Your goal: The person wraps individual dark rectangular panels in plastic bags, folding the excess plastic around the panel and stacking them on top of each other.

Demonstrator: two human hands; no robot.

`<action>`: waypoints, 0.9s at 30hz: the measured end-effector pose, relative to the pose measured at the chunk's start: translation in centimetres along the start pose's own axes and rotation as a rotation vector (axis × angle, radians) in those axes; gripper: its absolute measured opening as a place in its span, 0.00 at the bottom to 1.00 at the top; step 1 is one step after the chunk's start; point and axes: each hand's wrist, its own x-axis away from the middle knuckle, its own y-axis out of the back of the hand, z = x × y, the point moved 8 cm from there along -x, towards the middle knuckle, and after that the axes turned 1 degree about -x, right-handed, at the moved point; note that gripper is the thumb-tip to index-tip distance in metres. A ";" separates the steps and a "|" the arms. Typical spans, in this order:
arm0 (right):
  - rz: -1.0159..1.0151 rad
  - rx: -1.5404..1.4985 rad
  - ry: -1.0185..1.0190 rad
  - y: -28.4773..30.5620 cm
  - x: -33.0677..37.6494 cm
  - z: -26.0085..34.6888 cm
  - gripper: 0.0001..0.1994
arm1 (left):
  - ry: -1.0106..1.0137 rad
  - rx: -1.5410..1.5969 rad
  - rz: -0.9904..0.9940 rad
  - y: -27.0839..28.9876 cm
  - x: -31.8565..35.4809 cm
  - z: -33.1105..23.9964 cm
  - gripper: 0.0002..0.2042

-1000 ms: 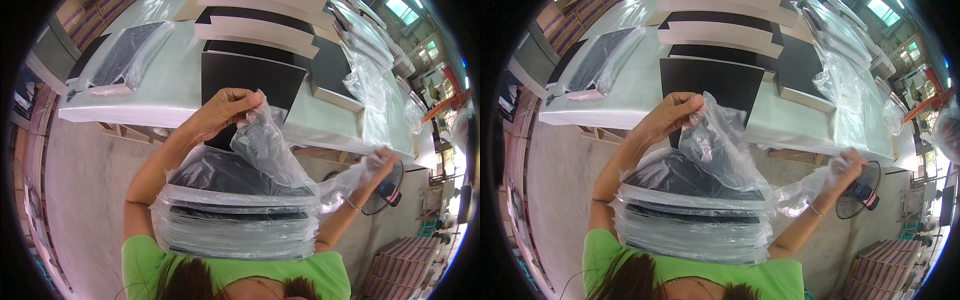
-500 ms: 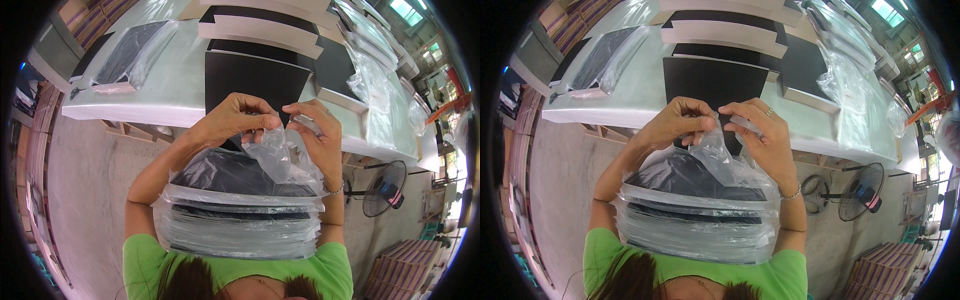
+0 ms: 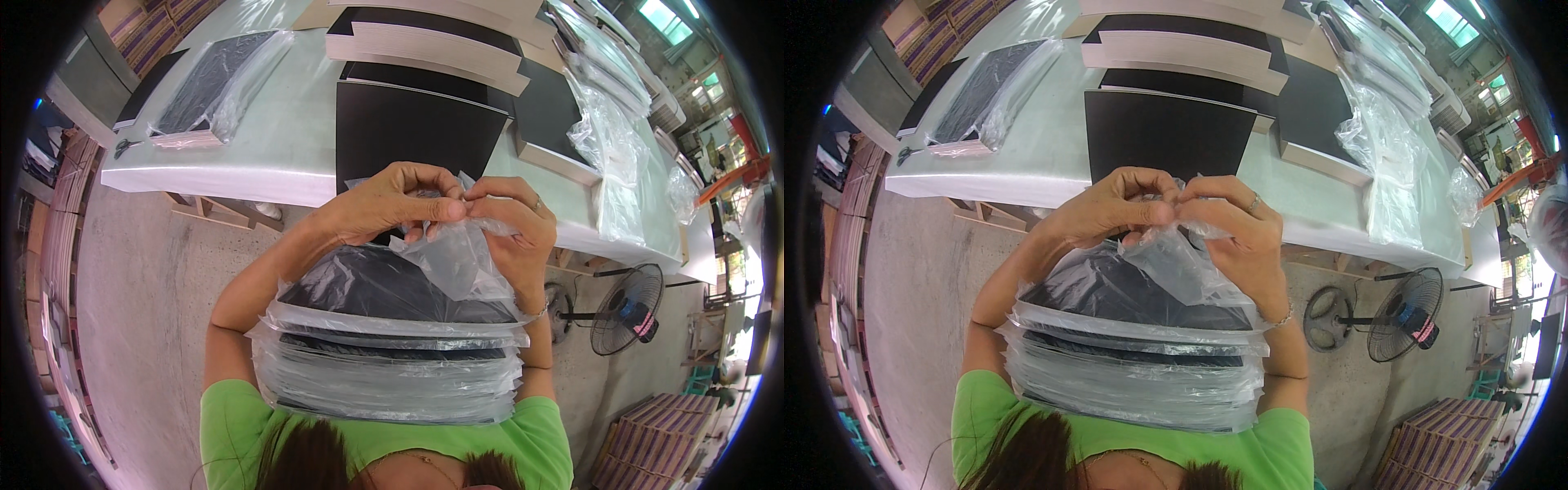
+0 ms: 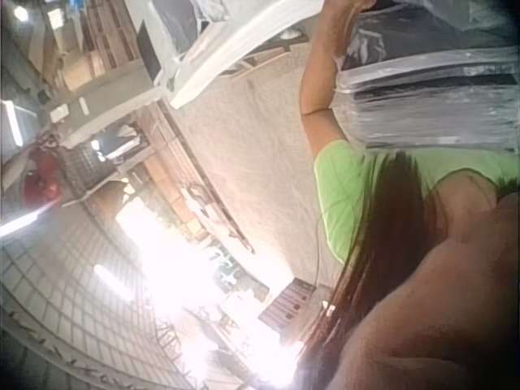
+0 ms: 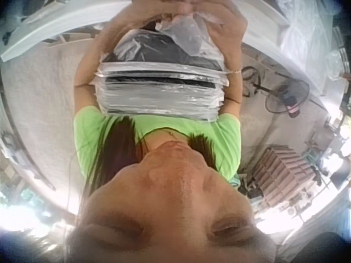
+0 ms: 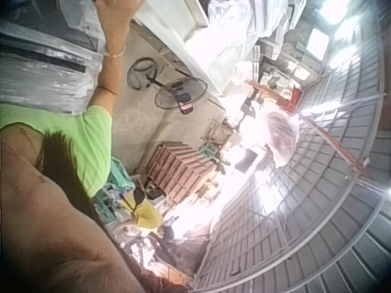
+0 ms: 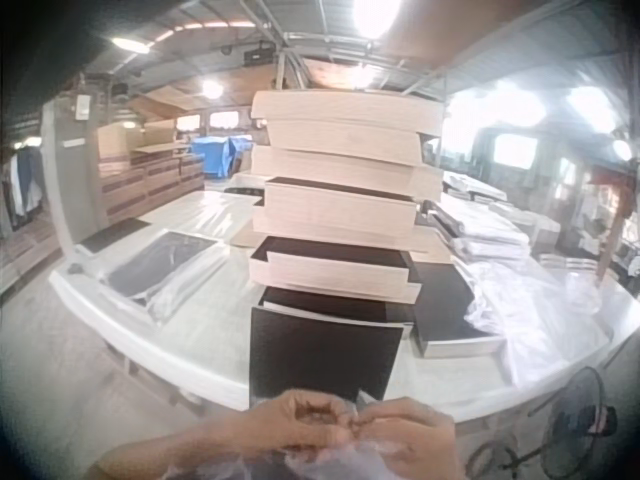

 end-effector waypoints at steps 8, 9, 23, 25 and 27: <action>-0.068 -0.521 -0.215 0.4 1.5 -2.9 0.10 | 0.019 0.123 -0.016 1.7 0.2 0.9 0.14; -0.079 -0.673 -0.328 0.6 2.5 -4.0 0.09 | 0.020 0.096 -0.059 2.4 0.4 0.9 0.14; 0.208 -0.470 -0.767 -1.6 1.8 -6.4 0.10 | -0.616 -1.546 -0.038 -1.9 1.1 -1.6 0.12; 0.506 -0.672 -0.815 -3.2 3.2 -6.5 0.16 | -0.288 -0.795 0.018 1.5 0.1 -1.4 0.11; 0.528 -0.976 -0.520 -1.1 7.2 -9.5 0.26 | -0.169 -0.280 0.030 3.8 -0.4 -1.3 0.09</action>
